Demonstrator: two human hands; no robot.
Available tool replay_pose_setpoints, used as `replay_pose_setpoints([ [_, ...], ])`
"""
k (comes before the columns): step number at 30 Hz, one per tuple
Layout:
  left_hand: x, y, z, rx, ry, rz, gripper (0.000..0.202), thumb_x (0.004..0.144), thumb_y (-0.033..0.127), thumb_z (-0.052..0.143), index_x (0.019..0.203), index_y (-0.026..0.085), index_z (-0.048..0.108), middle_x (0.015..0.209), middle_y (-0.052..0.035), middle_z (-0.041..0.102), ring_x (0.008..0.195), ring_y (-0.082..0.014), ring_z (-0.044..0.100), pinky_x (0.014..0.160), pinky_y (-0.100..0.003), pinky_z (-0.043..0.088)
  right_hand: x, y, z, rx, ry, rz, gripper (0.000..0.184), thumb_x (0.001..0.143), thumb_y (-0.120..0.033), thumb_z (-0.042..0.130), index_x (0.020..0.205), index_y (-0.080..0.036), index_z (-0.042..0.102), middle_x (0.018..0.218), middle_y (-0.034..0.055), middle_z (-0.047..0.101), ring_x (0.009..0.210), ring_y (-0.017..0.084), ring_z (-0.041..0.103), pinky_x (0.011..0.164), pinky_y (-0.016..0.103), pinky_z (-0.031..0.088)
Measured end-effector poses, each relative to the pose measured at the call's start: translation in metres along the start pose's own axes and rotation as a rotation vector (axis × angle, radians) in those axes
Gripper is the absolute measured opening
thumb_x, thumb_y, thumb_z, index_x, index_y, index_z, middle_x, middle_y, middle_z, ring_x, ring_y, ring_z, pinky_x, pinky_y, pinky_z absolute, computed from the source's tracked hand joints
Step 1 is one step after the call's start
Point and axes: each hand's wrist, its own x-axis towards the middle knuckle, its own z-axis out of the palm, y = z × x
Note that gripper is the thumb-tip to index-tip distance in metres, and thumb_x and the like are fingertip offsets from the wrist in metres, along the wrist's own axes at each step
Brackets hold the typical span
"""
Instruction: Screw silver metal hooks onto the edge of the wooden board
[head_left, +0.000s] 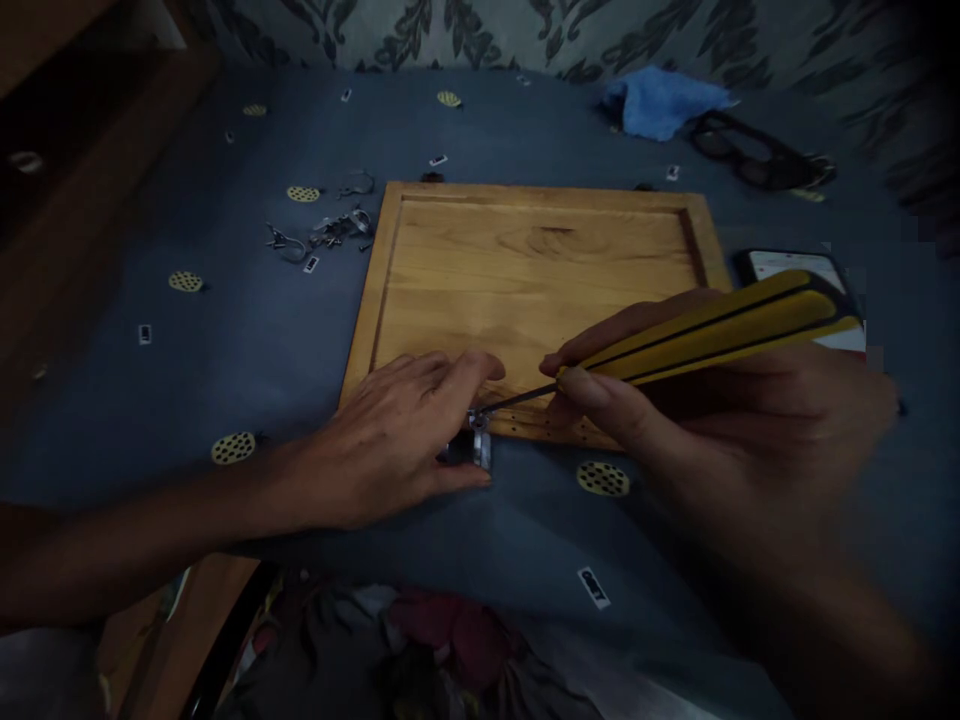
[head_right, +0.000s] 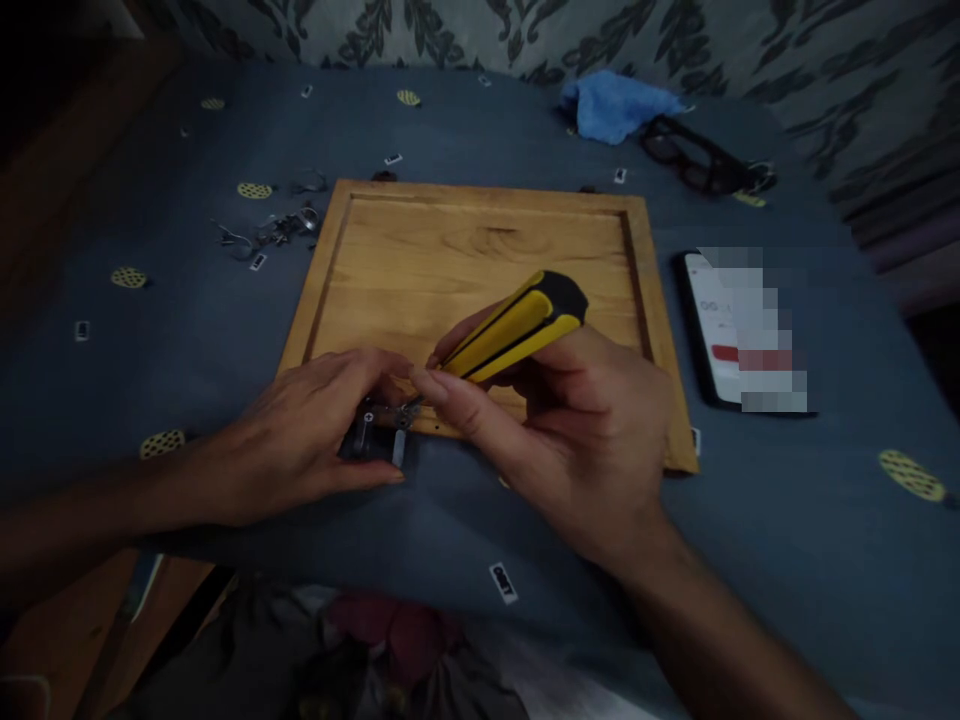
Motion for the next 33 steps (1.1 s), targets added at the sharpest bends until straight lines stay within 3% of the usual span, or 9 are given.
replay_pose_setpoints([
  [3,0.0,-0.001,0.001,-0.016,0.001,0.006,0.055,0.085,0.032,0.08,0.127,0.023,0.046,0.121,-0.0076,0.068,0.114,-0.0293,0.067,0.094,-0.042,0.054,0.005,-0.005,0.0,-0.05,-0.031,-0.062,0.014,0.084,-0.03,0.085,0.078,-0.026,0.073,0.078,-0.0031,0.077,0.068,0.014,0.074,0.059,0.023,0.063],
  [6,0.0,-0.002,0.002,-0.014,0.018,0.015,0.056,0.085,0.033,0.08,0.128,0.024,0.045,0.118,-0.007,0.068,0.111,-0.029,0.067,0.091,-0.041,0.054,0.01,-0.009,0.001,0.003,-0.082,-0.004,0.015,0.084,-0.031,0.086,0.083,-0.025,0.073,0.076,-0.0049,0.074,0.066,0.011,0.072,0.056,0.019,0.061],
  [10,0.0,-0.002,0.002,0.007,0.018,0.012,0.054,0.084,0.032,0.081,0.126,0.022,0.048,0.109,-0.0053,0.068,0.104,-0.0278,0.068,0.088,-0.039,0.054,0.012,-0.01,-0.002,0.172,-0.16,0.095,0.02,0.084,-0.03,0.085,0.102,-0.029,0.075,0.09,-0.0048,0.077,0.067,0.012,0.073,0.058,0.021,0.064],
  [13,-0.001,-0.003,0.002,-0.005,0.015,-0.003,0.056,0.085,0.035,0.08,0.128,0.023,0.047,0.112,-0.0055,0.069,0.107,-0.0276,0.067,0.089,-0.039,0.054,0.01,-0.009,-0.008,0.217,-0.225,0.104,0.011,0.089,-0.029,0.079,0.1,-0.032,0.078,0.101,-0.0037,0.079,0.071,0.012,0.075,0.062,0.023,0.066],
  [17,-0.001,-0.002,0.003,-0.003,0.025,0.011,0.06,0.085,0.034,0.081,0.131,0.023,0.045,0.118,-0.0068,0.069,0.113,-0.028,0.067,0.093,-0.039,0.054,0.009,-0.008,-0.011,0.211,-0.216,0.098,0.007,0.089,-0.026,0.079,0.09,-0.032,0.08,0.096,-0.0037,0.08,0.079,0.015,0.077,0.06,0.022,0.065],
  [21,0.0,-0.001,0.002,0.009,0.019,-0.002,0.056,0.083,0.031,0.083,0.126,0.023,0.047,0.113,-0.0057,0.069,0.107,-0.0274,0.068,0.09,-0.038,0.055,0.011,-0.009,-0.005,0.213,-0.138,0.079,0.018,0.081,-0.033,0.088,0.071,-0.026,0.074,0.078,-0.0032,0.077,0.067,0.014,0.074,0.054,0.021,0.062],
  [25,0.0,-0.001,0.002,-0.004,0.029,0.013,0.058,0.083,0.032,0.083,0.128,0.022,0.047,0.114,-0.006,0.069,0.108,-0.0275,0.068,0.089,-0.037,0.055,0.01,-0.012,-0.003,0.267,-0.13,0.188,0.023,0.077,-0.041,0.09,0.085,-0.026,0.075,0.08,-0.0035,0.076,0.054,0.01,0.066,0.047,0.02,0.059],
  [29,-0.002,-0.002,0.002,0.002,0.021,0.007,0.06,0.084,0.034,0.082,0.131,0.022,0.046,0.114,-0.0062,0.069,0.109,-0.0277,0.067,0.089,-0.038,0.054,0.008,-0.012,-0.008,0.346,-0.197,0.245,0.019,0.085,-0.038,0.084,0.102,-0.032,0.077,0.087,-0.0038,0.078,0.064,0.013,0.073,0.058,0.024,0.065],
  [33,-0.002,-0.002,0.002,-0.021,0.011,-0.01,0.059,0.084,0.033,0.082,0.13,0.023,0.046,0.116,-0.0052,0.068,0.112,-0.0272,0.067,0.092,-0.039,0.054,0.008,-0.012,-0.009,0.332,-0.216,0.212,0.005,0.091,-0.03,0.078,0.095,-0.033,0.08,0.088,-0.0036,0.079,0.061,0.011,0.071,0.055,0.023,0.063],
])
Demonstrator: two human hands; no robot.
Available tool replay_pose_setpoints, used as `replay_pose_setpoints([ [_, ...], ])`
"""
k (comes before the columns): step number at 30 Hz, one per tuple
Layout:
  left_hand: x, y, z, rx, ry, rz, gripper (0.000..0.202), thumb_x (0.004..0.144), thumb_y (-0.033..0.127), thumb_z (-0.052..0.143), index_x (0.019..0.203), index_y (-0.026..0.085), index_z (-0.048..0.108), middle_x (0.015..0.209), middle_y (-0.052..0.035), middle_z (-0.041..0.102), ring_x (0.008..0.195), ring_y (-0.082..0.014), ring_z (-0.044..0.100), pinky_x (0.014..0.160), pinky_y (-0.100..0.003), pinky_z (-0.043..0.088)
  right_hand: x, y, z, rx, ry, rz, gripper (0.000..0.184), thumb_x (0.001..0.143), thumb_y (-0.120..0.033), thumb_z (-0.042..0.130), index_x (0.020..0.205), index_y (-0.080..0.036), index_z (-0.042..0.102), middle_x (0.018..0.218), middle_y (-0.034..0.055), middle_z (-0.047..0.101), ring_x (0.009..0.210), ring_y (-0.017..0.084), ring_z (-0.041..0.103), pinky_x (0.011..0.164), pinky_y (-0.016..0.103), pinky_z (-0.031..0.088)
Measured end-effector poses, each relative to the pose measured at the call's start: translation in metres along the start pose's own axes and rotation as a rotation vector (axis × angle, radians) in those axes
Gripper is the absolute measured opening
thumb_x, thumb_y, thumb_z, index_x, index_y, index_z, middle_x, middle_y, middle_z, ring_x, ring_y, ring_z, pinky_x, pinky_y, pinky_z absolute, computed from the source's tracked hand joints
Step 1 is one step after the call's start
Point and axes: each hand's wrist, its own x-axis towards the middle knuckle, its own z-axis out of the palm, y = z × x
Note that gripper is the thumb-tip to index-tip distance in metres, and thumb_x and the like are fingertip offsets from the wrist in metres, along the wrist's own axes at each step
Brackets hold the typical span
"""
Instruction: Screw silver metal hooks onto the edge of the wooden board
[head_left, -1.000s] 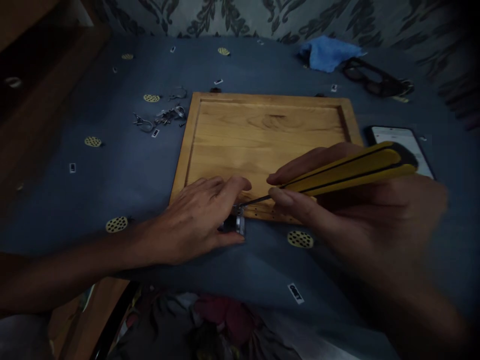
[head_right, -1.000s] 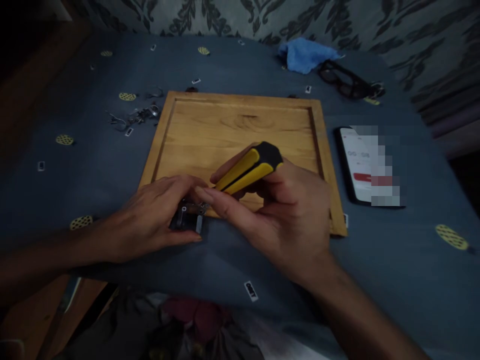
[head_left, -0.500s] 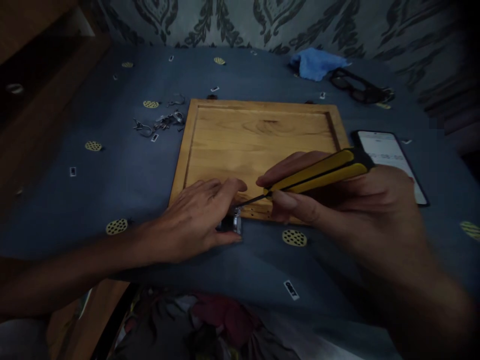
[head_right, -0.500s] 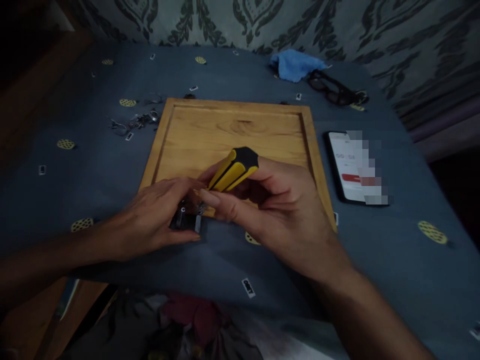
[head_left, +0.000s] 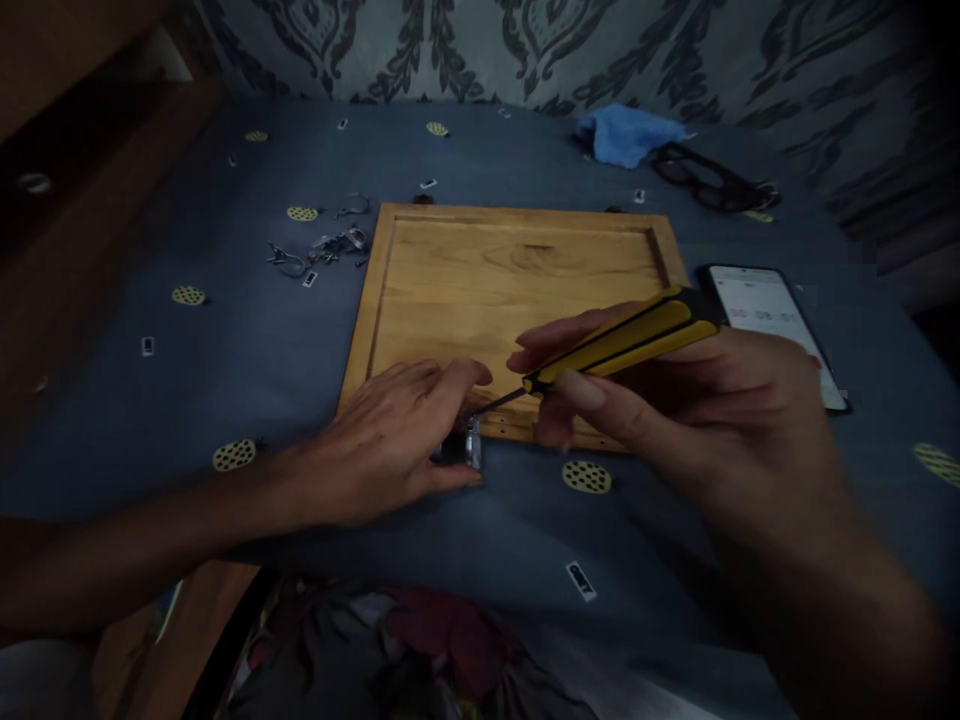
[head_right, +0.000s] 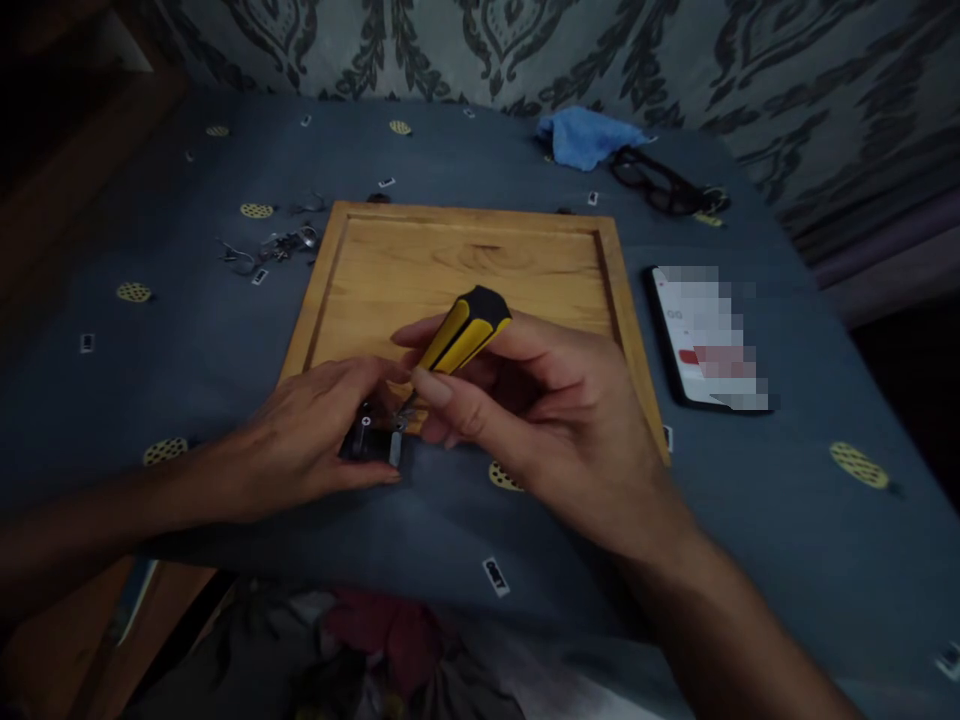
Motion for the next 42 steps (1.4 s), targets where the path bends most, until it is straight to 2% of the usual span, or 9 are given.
replay_pose_setpoints([
  [5,0.001,0.0,0.0,0.01,0.004,0.006,0.054,0.084,0.033,0.081,0.125,0.024,0.048,0.113,-0.0045,0.068,0.108,-0.0268,0.067,0.089,-0.037,0.054,0.003,-0.001,0.008,-0.041,0.092,-0.065,0.014,0.081,-0.034,0.088,0.077,-0.027,0.077,0.081,-0.0026,0.076,0.06,0.011,0.068,0.049,0.019,0.058],
  [9,0.002,0.002,-0.002,0.018,-0.015,0.005,0.054,0.086,0.032,0.079,0.129,0.024,0.046,0.116,-0.0059,0.068,0.111,-0.0274,0.067,0.091,-0.038,0.054,0.003,0.0,0.005,-0.056,0.059,-0.051,0.02,0.078,-0.039,0.09,0.091,-0.029,0.078,0.084,-0.0033,0.077,0.054,0.01,0.066,0.045,0.021,0.057],
  [13,0.002,0.003,-0.003,0.011,-0.025,-0.006,0.055,0.084,0.034,0.08,0.127,0.022,0.048,0.111,-0.0059,0.069,0.107,-0.028,0.067,0.09,-0.04,0.054,0.0,0.001,-0.001,-0.067,0.025,-0.05,0.017,0.088,-0.031,0.081,0.105,-0.034,0.08,0.096,-0.0025,0.081,0.057,0.013,0.07,0.053,0.027,0.064],
  [17,0.002,0.001,0.0,0.016,-0.008,0.005,0.057,0.084,0.033,0.081,0.128,0.022,0.047,0.116,-0.0075,0.069,0.111,-0.0289,0.067,0.091,-0.04,0.054,0.001,0.0,0.003,-0.082,0.057,-0.133,0.009,0.084,-0.027,0.085,0.088,-0.032,0.08,0.087,-0.004,0.08,0.064,0.014,0.072,0.051,0.023,0.061],
  [21,0.002,-0.001,0.003,0.014,0.013,0.022,0.055,0.085,0.033,0.08,0.128,0.024,0.046,0.117,-0.0061,0.068,0.11,-0.0277,0.068,0.091,-0.039,0.055,0.005,-0.002,0.01,-0.154,0.124,-0.171,0.02,0.075,-0.036,0.093,0.074,-0.028,0.074,0.074,-0.0036,0.073,0.067,0.015,0.072,0.048,0.022,0.058],
  [29,0.002,0.001,0.0,0.037,-0.004,0.015,0.056,0.084,0.034,0.081,0.127,0.022,0.046,0.111,-0.0067,0.068,0.107,-0.0284,0.067,0.088,-0.04,0.055,0.002,0.0,0.006,-0.079,0.028,-0.117,0.019,0.087,-0.024,0.08,0.104,-0.032,0.079,0.094,-0.0041,0.08,0.058,0.011,0.07,0.053,0.025,0.063],
  [31,0.002,0.001,0.0,0.031,-0.007,0.012,0.055,0.085,0.034,0.081,0.126,0.023,0.046,0.114,-0.0072,0.069,0.109,-0.0287,0.067,0.089,-0.039,0.055,0.004,0.002,0.007,-0.101,0.034,-0.123,0.014,0.086,-0.024,0.082,0.098,-0.03,0.079,0.089,-0.0035,0.079,0.06,0.013,0.07,0.053,0.026,0.062],
  [35,0.001,-0.001,0.001,0.024,-0.001,0.019,0.051,0.086,0.034,0.078,0.125,0.023,0.047,0.116,-0.0076,0.068,0.11,-0.0285,0.067,0.087,-0.039,0.055,0.006,0.007,0.014,-0.218,0.158,-0.21,0.022,0.075,-0.032,0.092,0.073,-0.026,0.071,0.071,-0.0026,0.07,0.063,0.016,0.066,0.049,0.029,0.053],
  [42,-0.001,-0.001,-0.001,0.011,-0.015,0.022,0.057,0.085,0.033,0.08,0.129,0.021,0.047,0.113,-0.0068,0.069,0.109,-0.027,0.067,0.091,-0.039,0.055,0.0,0.01,0.02,-0.264,0.469,-0.273,0.013,0.083,-0.029,0.083,0.079,-0.032,0.071,0.076,-0.0012,0.069,0.058,0.017,0.059,0.051,0.034,0.051],
])
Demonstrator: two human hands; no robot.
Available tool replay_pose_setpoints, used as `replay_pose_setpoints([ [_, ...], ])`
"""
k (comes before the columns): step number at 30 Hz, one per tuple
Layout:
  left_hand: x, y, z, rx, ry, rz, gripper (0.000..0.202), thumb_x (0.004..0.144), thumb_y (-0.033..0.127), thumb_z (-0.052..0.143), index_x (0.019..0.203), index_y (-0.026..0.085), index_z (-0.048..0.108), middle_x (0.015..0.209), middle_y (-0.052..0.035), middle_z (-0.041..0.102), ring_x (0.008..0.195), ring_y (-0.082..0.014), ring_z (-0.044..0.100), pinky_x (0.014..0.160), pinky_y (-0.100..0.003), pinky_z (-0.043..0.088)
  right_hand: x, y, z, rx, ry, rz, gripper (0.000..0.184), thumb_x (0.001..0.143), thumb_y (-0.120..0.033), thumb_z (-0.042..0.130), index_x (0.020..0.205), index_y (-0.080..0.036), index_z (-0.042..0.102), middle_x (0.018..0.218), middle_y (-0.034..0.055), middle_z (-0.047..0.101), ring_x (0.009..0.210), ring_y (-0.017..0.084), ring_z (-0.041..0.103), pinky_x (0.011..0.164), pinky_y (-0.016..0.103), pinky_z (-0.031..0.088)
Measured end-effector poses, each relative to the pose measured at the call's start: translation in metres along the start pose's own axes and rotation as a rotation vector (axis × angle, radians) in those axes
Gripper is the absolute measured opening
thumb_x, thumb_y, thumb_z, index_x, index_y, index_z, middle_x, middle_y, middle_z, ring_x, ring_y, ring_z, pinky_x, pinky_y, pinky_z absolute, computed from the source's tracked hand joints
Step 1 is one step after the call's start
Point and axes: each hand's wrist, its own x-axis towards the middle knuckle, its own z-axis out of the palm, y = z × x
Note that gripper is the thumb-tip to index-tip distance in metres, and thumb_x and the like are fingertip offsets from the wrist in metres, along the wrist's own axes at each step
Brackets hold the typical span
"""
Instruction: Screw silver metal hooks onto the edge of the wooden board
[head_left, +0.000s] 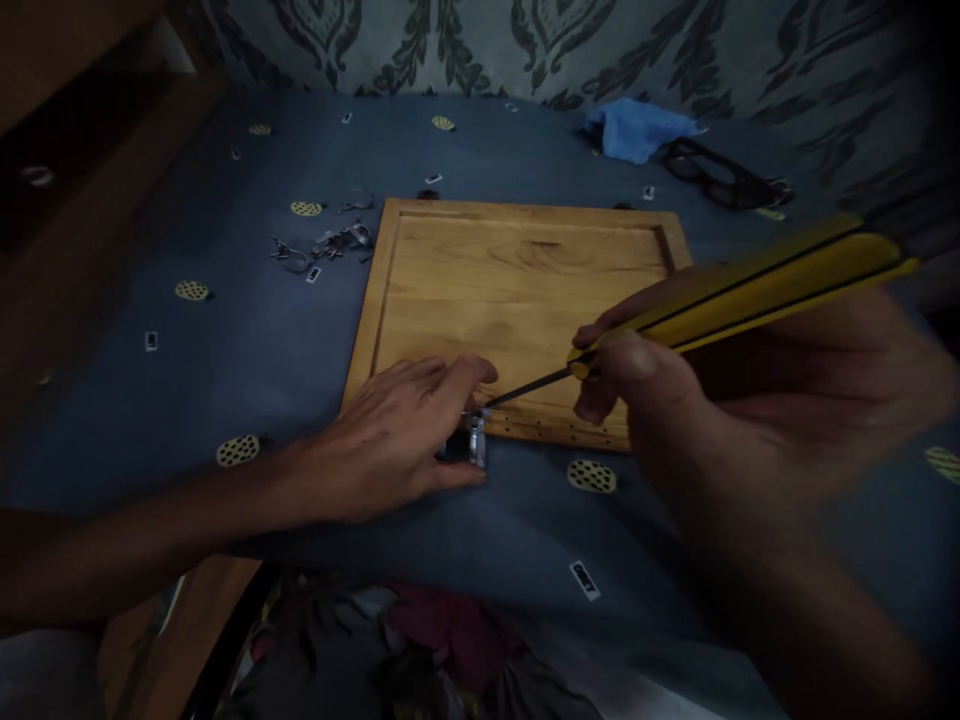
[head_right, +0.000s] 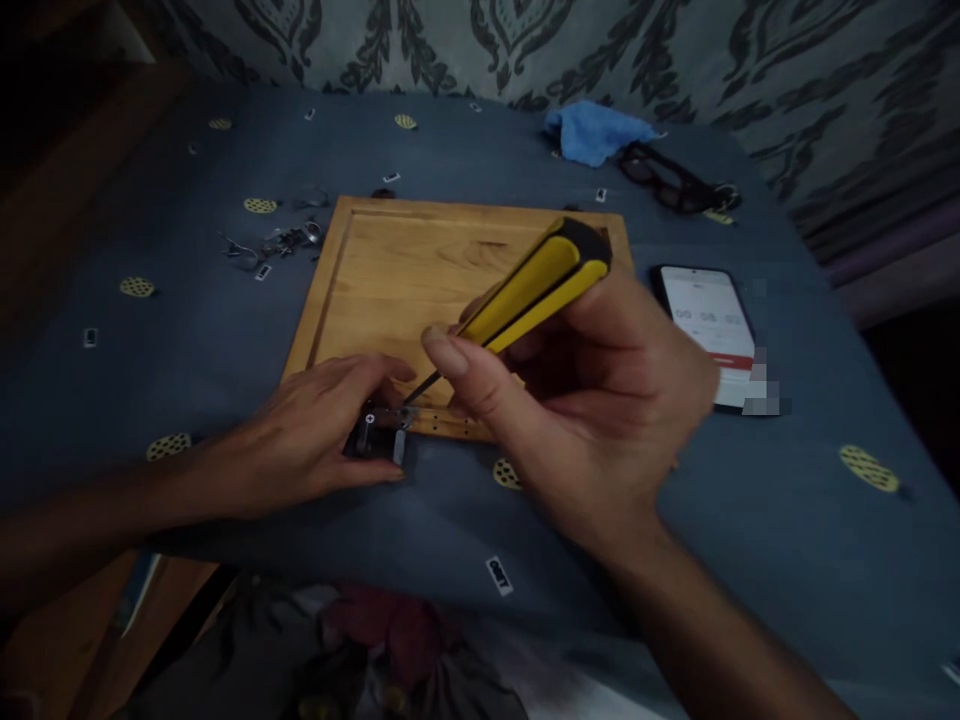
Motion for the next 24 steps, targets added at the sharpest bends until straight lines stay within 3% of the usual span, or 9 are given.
replay_pose_setpoints([
  [7,0.0022,0.0003,0.0014,-0.006,0.019,-0.014,0.057,0.085,0.033,0.081,0.13,0.023,0.047,0.119,-0.007,0.069,0.113,-0.0281,0.067,0.094,-0.04,0.055,-0.0015,0.0046,-0.0032,0.022,-0.128,0.047,0.016,0.081,-0.027,0.085,0.075,-0.029,0.07,0.078,-0.0015,0.067,0.061,0.015,0.061,0.051,0.032,0.05],
  [15,0.0031,0.0019,0.0005,-0.01,0.013,-0.022,0.058,0.084,0.03,0.081,0.13,0.023,0.046,0.118,-0.0065,0.069,0.115,-0.0277,0.067,0.097,-0.04,0.055,-0.0012,0.0037,-0.0012,0.059,-0.159,0.042,0.016,0.083,-0.022,0.082,0.076,-0.027,0.069,0.08,0.0007,0.067,0.067,0.017,0.064,0.051,0.032,0.053],
  [19,0.0033,0.0014,0.0006,-0.01,0.012,-0.021,0.055,0.084,0.032,0.081,0.127,0.023,0.048,0.12,-0.0075,0.069,0.113,-0.0288,0.068,0.093,-0.041,0.055,-0.0009,0.0031,-0.0025,0.062,-0.189,0.004,0.02,0.08,-0.02,0.086,0.078,-0.029,0.068,0.075,-0.0028,0.066,0.063,0.015,0.064,0.05,0.03,0.054],
  [24,0.0029,0.0001,0.0026,0.009,0.022,-0.026,0.06,0.083,0.034,0.081,0.131,0.022,0.047,0.121,-0.0085,0.069,0.114,-0.0304,0.068,0.094,-0.043,0.056,-0.0048,0.0044,-0.0107,-0.049,-0.243,-0.103,0.02,0.084,-0.03,0.086,0.083,-0.03,0.065,0.078,-0.0046,0.069,0.069,0.015,0.067,0.057,0.031,0.054],
])
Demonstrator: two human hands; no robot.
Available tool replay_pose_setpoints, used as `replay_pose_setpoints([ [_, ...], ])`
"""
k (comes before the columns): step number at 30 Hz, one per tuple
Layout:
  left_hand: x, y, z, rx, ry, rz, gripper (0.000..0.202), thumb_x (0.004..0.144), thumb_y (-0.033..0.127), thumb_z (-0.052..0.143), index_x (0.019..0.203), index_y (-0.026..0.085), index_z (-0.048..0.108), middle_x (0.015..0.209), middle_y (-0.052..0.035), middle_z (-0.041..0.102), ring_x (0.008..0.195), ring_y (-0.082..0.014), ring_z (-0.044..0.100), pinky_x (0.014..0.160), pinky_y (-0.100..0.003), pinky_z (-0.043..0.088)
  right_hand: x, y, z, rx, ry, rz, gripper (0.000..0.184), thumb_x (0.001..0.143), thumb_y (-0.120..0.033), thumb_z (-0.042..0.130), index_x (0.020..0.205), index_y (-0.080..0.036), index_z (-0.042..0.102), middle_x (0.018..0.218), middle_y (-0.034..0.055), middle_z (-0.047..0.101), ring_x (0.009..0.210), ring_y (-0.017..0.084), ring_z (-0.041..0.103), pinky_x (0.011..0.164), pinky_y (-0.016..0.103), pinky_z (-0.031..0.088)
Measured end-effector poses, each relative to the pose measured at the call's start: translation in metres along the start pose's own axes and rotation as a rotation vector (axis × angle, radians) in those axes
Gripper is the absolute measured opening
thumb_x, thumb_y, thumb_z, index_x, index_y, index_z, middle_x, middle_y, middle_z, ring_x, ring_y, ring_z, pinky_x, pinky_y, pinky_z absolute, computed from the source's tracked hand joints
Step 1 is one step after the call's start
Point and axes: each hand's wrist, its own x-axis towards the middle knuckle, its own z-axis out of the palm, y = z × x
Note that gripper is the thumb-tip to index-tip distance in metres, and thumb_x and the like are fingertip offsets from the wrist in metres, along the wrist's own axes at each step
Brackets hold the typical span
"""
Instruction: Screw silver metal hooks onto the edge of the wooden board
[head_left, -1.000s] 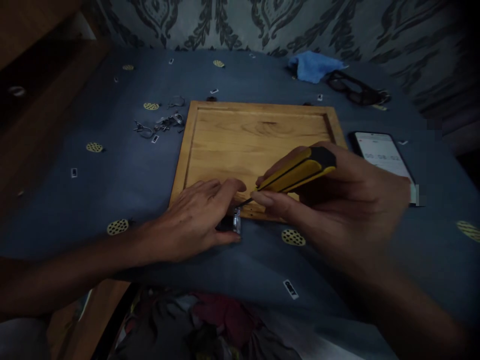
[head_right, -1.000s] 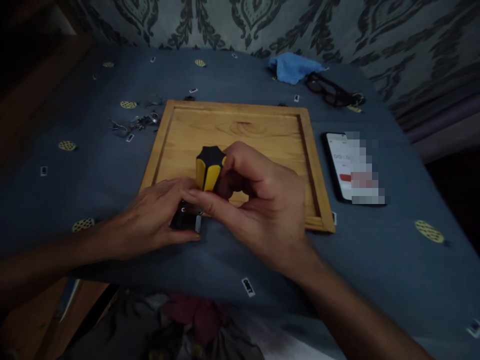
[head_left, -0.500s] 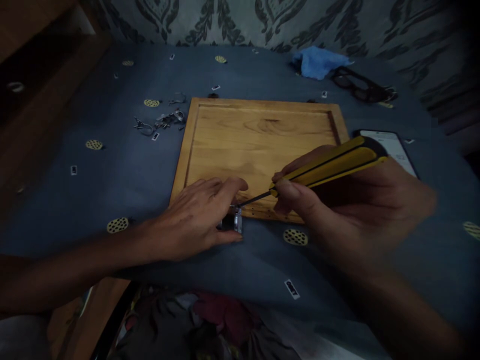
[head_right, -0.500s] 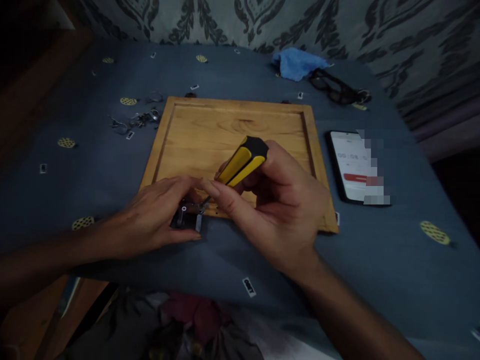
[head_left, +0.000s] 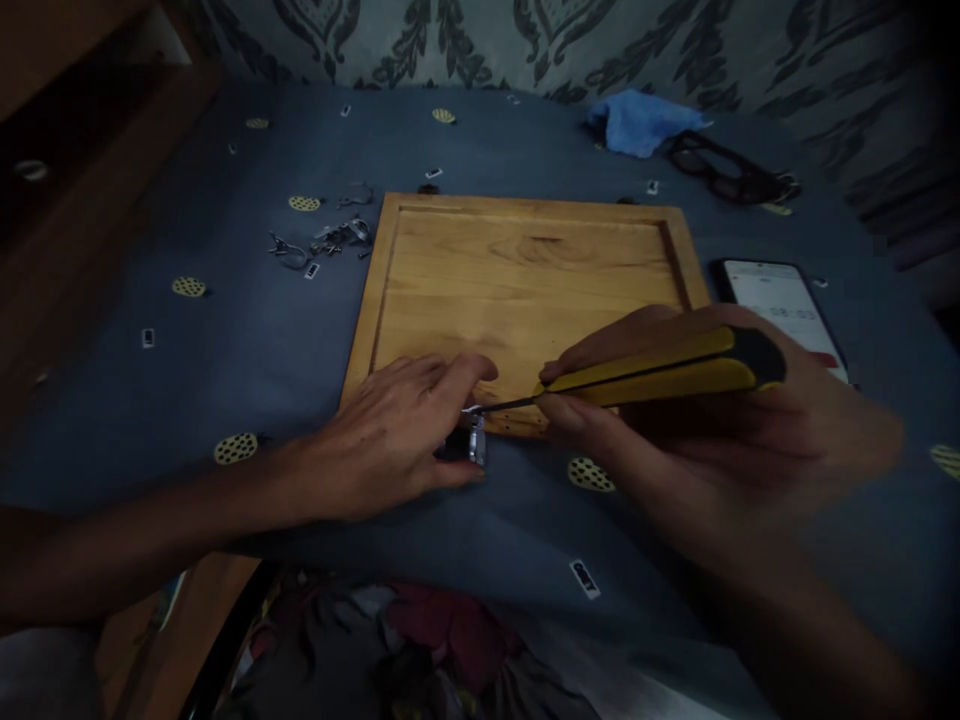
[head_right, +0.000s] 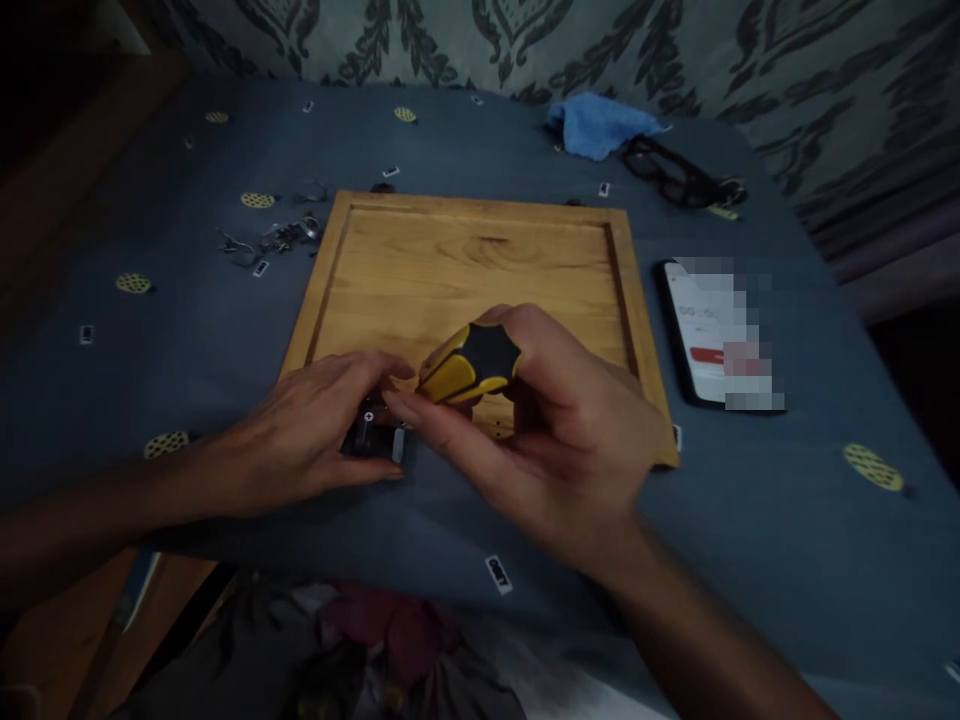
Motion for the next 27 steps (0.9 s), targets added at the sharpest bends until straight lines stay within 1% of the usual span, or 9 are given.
replay_pose_setpoints([
  [3,0.0,0.0,0.0,-0.003,0.01,0.005,0.061,0.082,0.034,0.081,0.131,0.023,0.047,0.12,-0.0083,0.069,0.115,-0.0303,0.067,0.095,-0.043,0.055,-0.005,0.0,-0.004,-0.049,-0.041,-0.021,0.02,0.084,-0.029,0.085,0.09,-0.031,0.067,0.087,-0.0037,0.073,0.073,0.016,0.07,0.06,0.031,0.055],
  [7,0.0,0.0,-0.001,0.01,0.005,0.017,0.062,0.083,0.035,0.081,0.132,0.021,0.046,0.115,-0.0081,0.069,0.112,-0.0299,0.068,0.093,-0.042,0.055,-0.01,0.001,-0.007,-0.022,-0.036,-0.045,0.024,0.081,-0.026,0.088,0.096,-0.028,0.069,0.086,-0.0018,0.075,0.072,0.017,0.07,0.056,0.03,0.056],
  [10,0.0,0.0,-0.001,0.023,-0.006,0.009,0.063,0.083,0.035,0.082,0.133,0.02,0.046,0.114,-0.0081,0.07,0.11,-0.0301,0.068,0.09,-0.041,0.055,-0.013,0.002,-0.007,0.015,-0.022,-0.007,0.021,0.082,-0.025,0.086,0.097,-0.029,0.073,0.088,-0.0004,0.076,0.075,0.018,0.072,0.061,0.03,0.059],
  [12,-0.001,0.0,0.0,0.017,0.002,0.012,0.063,0.083,0.034,0.082,0.133,0.021,0.046,0.115,-0.0073,0.07,0.11,-0.0294,0.068,0.09,-0.04,0.054,-0.013,0.003,-0.009,0.047,-0.026,0.022,0.024,0.085,-0.023,0.084,0.105,-0.031,0.074,0.093,-0.0013,0.077,0.08,0.018,0.074,0.067,0.029,0.061],
  [15,-0.001,0.0,0.0,0.003,0.008,0.017,0.063,0.083,0.034,0.082,0.133,0.022,0.046,0.117,-0.0062,0.07,0.111,-0.0283,0.068,0.091,-0.039,0.054,-0.01,0.002,-0.013,0.105,-0.107,-0.008,0.032,0.089,-0.02,0.079,0.117,-0.035,0.074,0.104,-0.0038,0.077,0.09,0.015,0.075,0.075,0.026,0.062],
  [17,-0.001,0.0,-0.001,0.003,0.001,0.015,0.064,0.083,0.034,0.083,0.134,0.022,0.046,0.117,-0.0064,0.069,0.111,-0.0286,0.068,0.091,-0.04,0.054,-0.006,0.0,-0.016,0.123,-0.172,-0.023,0.029,0.093,-0.019,0.075,0.115,-0.036,0.075,0.107,-0.0045,0.077,0.097,0.015,0.074,0.08,0.026,0.062],
  [19,0.0,0.001,-0.002,0.005,-0.014,0.011,0.064,0.083,0.034,0.083,0.134,0.022,0.045,0.117,-0.0069,0.07,0.111,-0.0288,0.068,0.091,-0.04,0.054,-0.001,-0.002,-0.016,0.126,-0.183,-0.05,0.025,0.092,-0.017,0.075,0.11,-0.036,0.076,0.104,-0.0042,0.077,0.097,0.016,0.073,0.082,0.027,0.062],
  [23,0.001,0.002,-0.003,0.012,-0.025,0.001,0.062,0.082,0.032,0.084,0.13,0.022,0.046,0.122,-0.0089,0.069,0.115,-0.0292,0.068,0.094,-0.041,0.055,0.008,-0.004,-0.009,0.075,-0.104,-0.023,0.012,0.084,-0.025,0.085,0.082,-0.029,0.074,0.086,-0.0018,0.073,0.081,0.017,0.07,0.064,0.029,0.058],
  [27,0.0,0.001,-0.001,0.03,-0.016,0.008,0.059,0.084,0.034,0.082,0.128,0.023,0.046,0.121,-0.0092,0.069,0.113,-0.0295,0.069,0.093,-0.043,0.056,0.014,-0.007,-0.001,0.174,-0.092,0.145,0.021,0.079,-0.035,0.09,0.079,-0.025,0.071,0.078,-0.0028,0.071,0.062,0.014,0.066,0.048,0.026,0.054],
])
